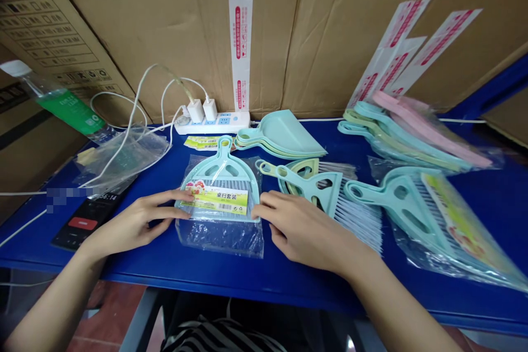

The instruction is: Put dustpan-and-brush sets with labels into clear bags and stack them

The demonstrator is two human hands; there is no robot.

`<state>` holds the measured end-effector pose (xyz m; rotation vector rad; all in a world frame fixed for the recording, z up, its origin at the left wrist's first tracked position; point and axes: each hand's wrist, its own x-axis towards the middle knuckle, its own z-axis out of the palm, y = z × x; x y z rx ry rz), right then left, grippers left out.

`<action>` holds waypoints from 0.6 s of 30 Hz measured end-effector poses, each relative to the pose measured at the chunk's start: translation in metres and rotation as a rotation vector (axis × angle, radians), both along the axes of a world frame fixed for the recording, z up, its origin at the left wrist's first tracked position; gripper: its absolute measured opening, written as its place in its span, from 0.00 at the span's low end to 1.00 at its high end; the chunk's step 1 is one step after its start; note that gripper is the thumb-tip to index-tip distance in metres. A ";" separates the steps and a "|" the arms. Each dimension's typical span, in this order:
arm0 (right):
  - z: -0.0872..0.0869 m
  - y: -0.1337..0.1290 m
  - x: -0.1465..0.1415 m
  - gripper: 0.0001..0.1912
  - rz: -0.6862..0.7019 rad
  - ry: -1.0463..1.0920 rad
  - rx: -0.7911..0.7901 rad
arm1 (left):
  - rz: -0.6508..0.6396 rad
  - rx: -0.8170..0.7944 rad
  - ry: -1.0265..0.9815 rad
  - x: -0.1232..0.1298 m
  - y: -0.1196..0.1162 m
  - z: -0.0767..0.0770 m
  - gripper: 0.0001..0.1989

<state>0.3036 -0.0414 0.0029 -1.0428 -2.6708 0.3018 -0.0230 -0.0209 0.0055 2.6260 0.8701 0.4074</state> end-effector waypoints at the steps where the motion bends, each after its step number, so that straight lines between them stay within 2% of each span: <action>1: 0.000 -0.001 0.000 0.16 -0.005 -0.008 -0.004 | 0.012 0.002 0.006 0.000 0.000 0.000 0.17; 7: 0.000 -0.002 -0.003 0.10 -0.012 -0.018 -0.022 | 0.017 -0.015 0.050 0.001 -0.002 0.001 0.14; 11: -0.002 -0.001 -0.004 0.07 -0.013 -0.009 -0.019 | 0.026 -0.033 0.045 0.001 -0.003 0.002 0.07; 18: -0.002 0.000 -0.005 0.10 -0.011 -0.006 -0.010 | -0.007 -0.062 -0.041 0.004 -0.003 0.002 0.07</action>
